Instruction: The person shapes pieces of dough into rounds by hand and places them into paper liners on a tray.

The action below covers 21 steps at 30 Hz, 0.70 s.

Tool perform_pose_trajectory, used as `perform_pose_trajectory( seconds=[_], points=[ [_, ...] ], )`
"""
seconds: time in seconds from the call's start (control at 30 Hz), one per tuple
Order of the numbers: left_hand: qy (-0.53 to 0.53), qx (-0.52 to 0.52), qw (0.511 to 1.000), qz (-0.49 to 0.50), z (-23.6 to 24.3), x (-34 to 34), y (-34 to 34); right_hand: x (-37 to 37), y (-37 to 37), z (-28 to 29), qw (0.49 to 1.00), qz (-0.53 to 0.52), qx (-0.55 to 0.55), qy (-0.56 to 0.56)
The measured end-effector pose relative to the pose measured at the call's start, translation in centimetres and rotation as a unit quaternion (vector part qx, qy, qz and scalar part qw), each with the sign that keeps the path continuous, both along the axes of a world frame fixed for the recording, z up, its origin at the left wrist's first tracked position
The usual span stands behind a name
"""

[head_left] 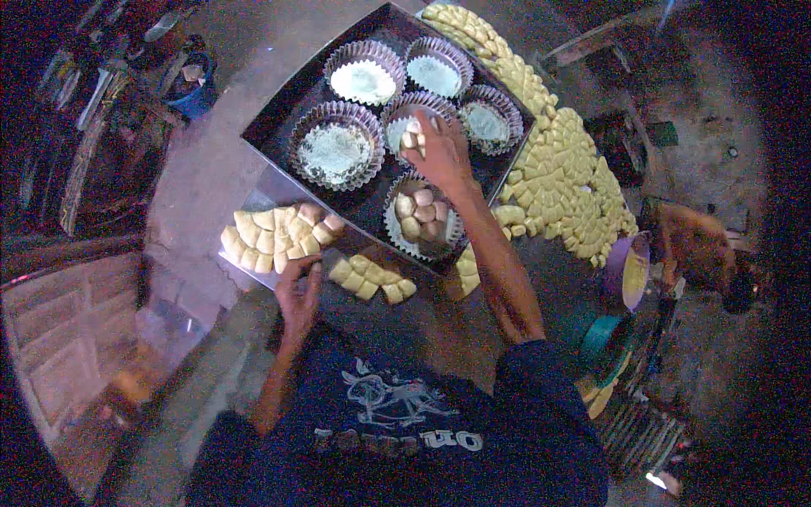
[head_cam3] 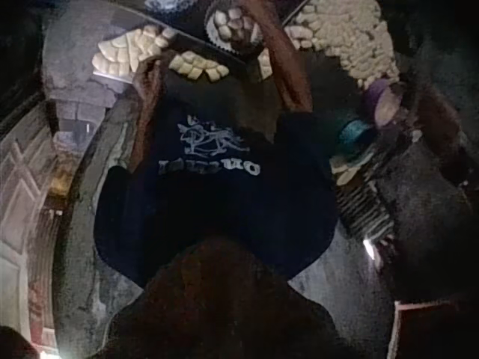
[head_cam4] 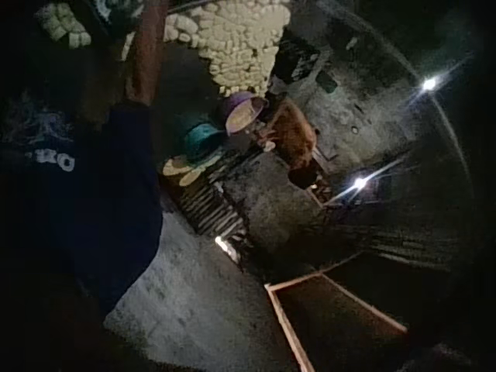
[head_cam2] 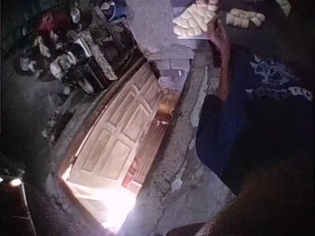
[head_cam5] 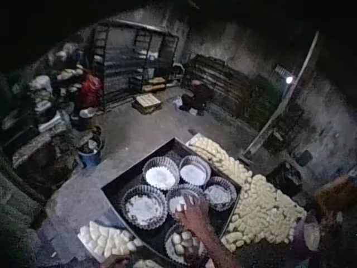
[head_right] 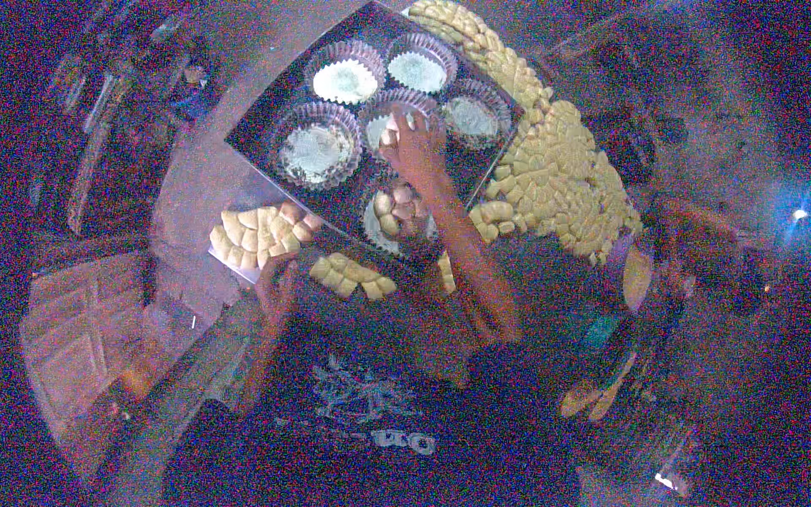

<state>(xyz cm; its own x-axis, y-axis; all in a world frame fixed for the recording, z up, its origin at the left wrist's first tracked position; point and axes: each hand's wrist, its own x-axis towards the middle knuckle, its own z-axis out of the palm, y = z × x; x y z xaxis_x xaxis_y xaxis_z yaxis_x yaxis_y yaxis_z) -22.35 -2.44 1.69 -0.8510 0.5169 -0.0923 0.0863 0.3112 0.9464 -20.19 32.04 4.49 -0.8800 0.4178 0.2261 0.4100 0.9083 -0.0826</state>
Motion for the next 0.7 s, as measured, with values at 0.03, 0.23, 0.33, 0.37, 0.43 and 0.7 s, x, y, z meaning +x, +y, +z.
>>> perform_pose_trajectory(
  seconds=[0.03,0.23,0.33,0.37,0.43,0.7],
  points=[
    [0.047,-0.003,0.998,-0.032,0.2,0.2,0.5,0.8,-1.3,1.5,0.998,-0.018,-0.034,0.039],
    [0.204,-0.066,0.965,-0.149,-0.7,1.7,3.3,14.0,-14.8,2.0,0.985,0.031,-0.150,0.079],
    [0.214,-0.133,0.950,-0.183,-1.1,2.1,3.7,19.1,-21.5,0.1,0.975,-0.095,-0.203,0.011],
    [0.217,-0.134,0.951,-0.177,-0.7,2.3,3.9,19.2,-22.2,1.1,0.964,-0.139,-0.224,0.014],
    [0.228,-0.141,0.947,-0.177,-0.1,2.5,4.0,19.8,-23.6,0.6,0.949,-0.190,-0.251,0.032],
    [0.077,-0.087,0.976,-0.182,-2.3,1.1,2.7,16.9,-23.0,-3.6,0.933,-0.222,-0.255,0.125]
  ],
)
